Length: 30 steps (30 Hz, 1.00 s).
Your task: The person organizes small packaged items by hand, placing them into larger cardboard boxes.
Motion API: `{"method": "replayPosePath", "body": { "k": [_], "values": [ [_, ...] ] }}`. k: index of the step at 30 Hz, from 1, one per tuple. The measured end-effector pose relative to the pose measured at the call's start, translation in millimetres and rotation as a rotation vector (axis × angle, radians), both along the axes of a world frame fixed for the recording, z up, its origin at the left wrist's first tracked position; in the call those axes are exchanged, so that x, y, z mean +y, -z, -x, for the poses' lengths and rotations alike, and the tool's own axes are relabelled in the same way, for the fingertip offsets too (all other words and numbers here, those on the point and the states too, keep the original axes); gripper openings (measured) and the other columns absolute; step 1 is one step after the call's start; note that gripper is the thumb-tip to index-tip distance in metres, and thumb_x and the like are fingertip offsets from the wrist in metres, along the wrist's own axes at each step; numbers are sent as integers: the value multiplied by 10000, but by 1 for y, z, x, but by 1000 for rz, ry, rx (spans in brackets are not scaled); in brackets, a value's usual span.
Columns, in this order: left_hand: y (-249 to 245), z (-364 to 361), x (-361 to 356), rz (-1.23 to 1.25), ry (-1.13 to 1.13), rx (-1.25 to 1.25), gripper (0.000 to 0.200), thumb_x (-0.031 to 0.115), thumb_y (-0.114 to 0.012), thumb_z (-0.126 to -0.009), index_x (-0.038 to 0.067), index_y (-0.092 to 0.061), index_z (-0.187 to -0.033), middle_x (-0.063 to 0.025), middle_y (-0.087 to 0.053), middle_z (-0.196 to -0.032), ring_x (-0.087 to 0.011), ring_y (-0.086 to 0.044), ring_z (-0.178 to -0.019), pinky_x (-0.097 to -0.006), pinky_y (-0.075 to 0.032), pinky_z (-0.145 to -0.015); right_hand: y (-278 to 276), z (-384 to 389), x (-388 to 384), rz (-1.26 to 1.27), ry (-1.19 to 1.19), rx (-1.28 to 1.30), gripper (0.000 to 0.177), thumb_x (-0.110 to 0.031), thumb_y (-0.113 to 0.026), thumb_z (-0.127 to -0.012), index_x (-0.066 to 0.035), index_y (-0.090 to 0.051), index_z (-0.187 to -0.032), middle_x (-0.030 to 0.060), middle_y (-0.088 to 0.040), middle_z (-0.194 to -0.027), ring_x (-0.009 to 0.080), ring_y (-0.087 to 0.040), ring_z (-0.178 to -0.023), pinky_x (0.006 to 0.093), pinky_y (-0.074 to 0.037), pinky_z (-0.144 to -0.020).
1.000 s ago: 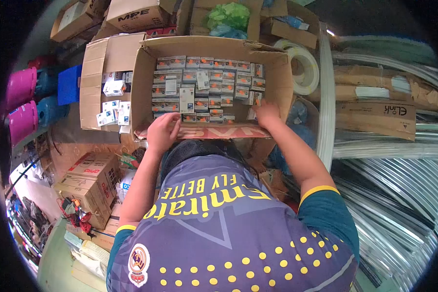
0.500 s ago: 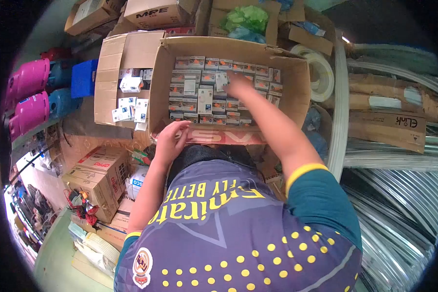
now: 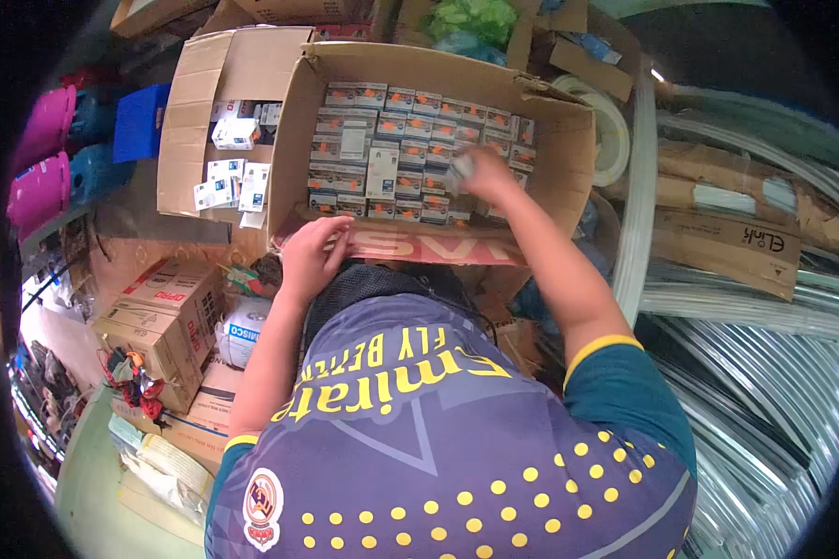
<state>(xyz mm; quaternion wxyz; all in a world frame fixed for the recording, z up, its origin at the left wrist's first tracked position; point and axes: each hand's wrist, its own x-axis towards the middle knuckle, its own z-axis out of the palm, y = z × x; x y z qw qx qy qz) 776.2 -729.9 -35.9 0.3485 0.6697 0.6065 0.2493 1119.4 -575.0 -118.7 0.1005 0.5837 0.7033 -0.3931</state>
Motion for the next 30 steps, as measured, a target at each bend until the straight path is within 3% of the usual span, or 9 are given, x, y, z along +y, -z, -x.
{"method": "replayPosePath", "body": {
  "k": [3, 5, 8, 11, 14, 17, 23, 26, 30],
  "values": [
    [0, -4, 3, -13, 24, 73, 213, 129, -703, -907, 114, -724, -1118, -60, -745, -978, -249, -715, -902, -374, -563, -782, 8, -22, -43, -62, 54, 36, 781, -173, -853, -702, -36, -540, -1405, 251, -548, -1417, 410, -552, -1301, 435, -459, -1105],
    [5, -6, 2, -48, 17, 103, 201, 159, -710, -895, 137, -725, -1095, -26, -730, -941, -239, -696, -859, -379, -553, -756, 13, -28, -59, -170, -147, -4, 732, -100, -795, -756, -4, -502, -1419, 272, -477, -1465, 434, -544, -1307, 463, -465, -1106],
    [8, -8, 0, -74, 9, 128, 188, 186, -715, -893, 151, -726, -1078, -9, -717, -908, -231, -683, -831, -382, -546, -740, 22, -26, -55, 62, -225, -88, 653, -27, -751, -768, 18, -516, -1375, 266, -510, -1377, 448, -532, -1301, 485, -467, -1092],
    [5, -9, -2, -81, -5, 126, 176, 210, -715, -903, 156, -727, -1069, -7, -710, -891, -230, -680, -827, -381, -541, -737, 50, -30, -52, -33, -314, -61, 662, -35, -776, -755, -50, -536, -1371, 226, -551, -1283, 422, -558, -1254, 465, -492, -1050],
    [3, -11, -6, -77, -21, 139, 170, 235, -715, -911, 158, -728, -1063, -2, -707, -882, -230, -678, -826, -378, -536, -735, 45, -28, -44, 0, -356, 8, 625, 12, -704, -777, -63, -545, -1377, 229, -537, -1324, 436, -551, -1274, 481, -482, -1066],
    [3, -11, -9, -84, -35, 151, 172, 250, -717, -912, 161, -729, -1058, 3, -706, -879, -227, -678, -827, -376, -526, -736, 27, -19, -38, 90, -394, -69, 674, -31, -763, -756, -109, -543, -1388, 192, -568, -1313, 408, -571, -1252, 462, -496, -1045],
    [6, -12, -11, -112, -45, 186, 163, 253, -715, -913, 169, -732, -1052, 13, -714, -892, -213, -678, -825, -371, -504, -739, 31, -22, -33, 266, -380, -79, 670, -112, -776, -769, -89, -542, -1396, 220, -550, -1401, 409, -556, -1288, 458, -473, -1078],
    [5, -14, -10, -101, -51, 191, 174, 231, -722, -912, 155, -733, -1068, 4, -728, -896, -217, -688, -842, -377, -508, -745, 65, -34, -26, 185, -358, 99, 675, -114, -789, -749, -85, -534, -1373, 223, -584, -1330, 417, -564, -1265, 469, -472, -1066],
    [4, -16, -9, -94, -65, 195, 162, 217, -725, -911, 149, -741, -1058, 3, -735, -879, -214, -693, -836, -373, -509, -739, 59, -30, -25, 25, -319, 22, 674, -150, -822, -745, -60, -518, -1339, 240, -547, -1329, 442, -568, -1229, 469, -488, -1046]
  ]
}}
